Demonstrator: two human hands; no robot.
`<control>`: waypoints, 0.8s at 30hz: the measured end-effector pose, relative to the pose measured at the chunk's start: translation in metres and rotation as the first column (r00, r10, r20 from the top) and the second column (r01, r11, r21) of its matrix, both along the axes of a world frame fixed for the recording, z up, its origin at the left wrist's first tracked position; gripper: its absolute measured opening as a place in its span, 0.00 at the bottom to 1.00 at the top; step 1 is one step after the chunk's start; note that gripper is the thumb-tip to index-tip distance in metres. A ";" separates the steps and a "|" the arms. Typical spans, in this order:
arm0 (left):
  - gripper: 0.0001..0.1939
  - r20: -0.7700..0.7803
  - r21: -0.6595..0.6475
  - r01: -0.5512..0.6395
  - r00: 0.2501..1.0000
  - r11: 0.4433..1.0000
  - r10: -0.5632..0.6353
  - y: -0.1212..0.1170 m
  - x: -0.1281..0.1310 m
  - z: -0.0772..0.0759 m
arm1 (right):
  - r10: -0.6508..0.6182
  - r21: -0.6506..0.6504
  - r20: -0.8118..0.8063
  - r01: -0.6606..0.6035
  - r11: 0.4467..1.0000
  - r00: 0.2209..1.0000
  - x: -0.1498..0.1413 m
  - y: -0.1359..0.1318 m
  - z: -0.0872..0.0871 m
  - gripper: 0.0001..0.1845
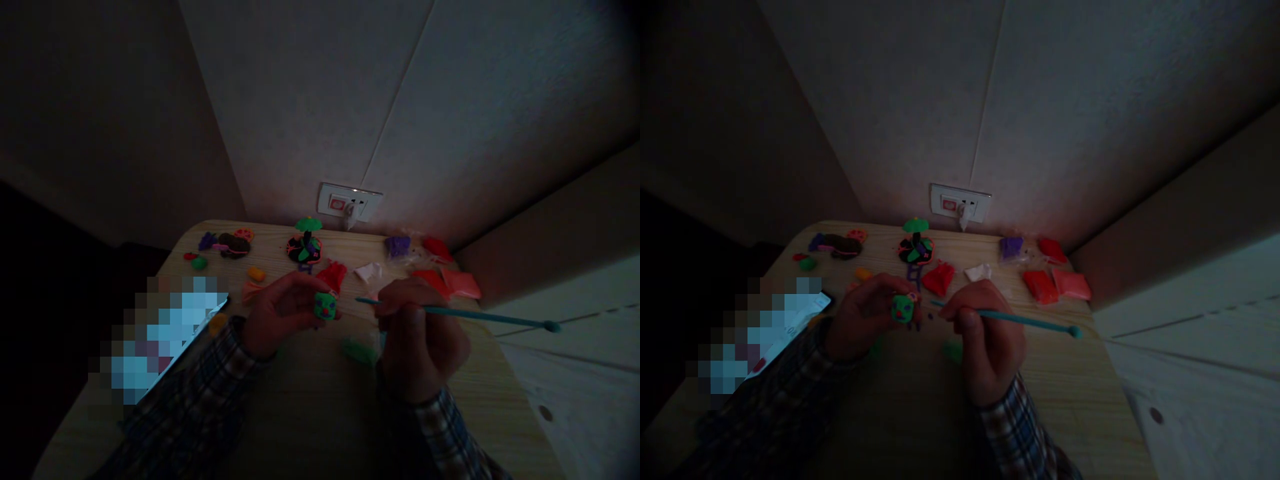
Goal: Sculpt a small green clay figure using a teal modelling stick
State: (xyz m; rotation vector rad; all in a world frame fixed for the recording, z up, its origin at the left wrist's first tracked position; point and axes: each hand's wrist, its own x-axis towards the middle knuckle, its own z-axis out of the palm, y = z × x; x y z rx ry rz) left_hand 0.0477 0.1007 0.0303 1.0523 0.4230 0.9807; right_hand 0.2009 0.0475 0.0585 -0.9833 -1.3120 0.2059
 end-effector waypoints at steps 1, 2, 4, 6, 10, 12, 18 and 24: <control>0.14 0.002 0.000 0.002 1.000 1.000 -0.002 0.000 0.000 0.000 | 0.001 -0.003 -0.002 -0.001 1.000 1.000 0.000 0.000 0.000 0.15; 0.13 0.004 0.000 0.006 1.000 1.000 -0.006 0.000 0.000 0.001 | -0.002 -0.004 -0.003 0.002 1.000 1.000 0.000 0.000 0.000 0.15; 0.14 0.002 -0.007 0.009 1.000 1.000 -0.009 0.000 0.000 0.002 | -0.010 -0.003 -0.005 0.010 1.000 1.000 0.000 0.000 0.000 0.15; 0.14 -0.011 -0.016 0.006 1.000 1.000 -0.006 0.000 0.000 0.002 | -0.006 -0.003 -0.009 0.006 1.000 1.000 0.000 0.000 -0.001 0.15; 0.14 -0.015 -0.023 0.007 1.000 1.000 -0.007 0.000 0.000 0.002 | 0.030 0.005 -0.022 -0.030 1.000 0.999 -0.004 0.001 -0.002 0.15; 0.14 0.000 -0.025 0.016 1.000 1.000 -0.016 0.000 0.001 0.002 | 0.043 0.001 -0.024 -0.043 0.999 0.999 -0.005 0.001 -0.002 0.14; 0.14 0.014 -0.023 0.011 1.000 1.000 -0.010 0.000 0.001 0.002 | 0.045 -0.047 0.013 -0.044 0.998 0.999 -0.003 -0.002 0.000 0.15; 0.14 0.013 0.014 -0.001 1.000 1.000 0.001 0.000 0.002 0.003 | 0.040 -0.056 0.024 -0.039 0.998 0.999 -0.004 -0.003 0.001 0.15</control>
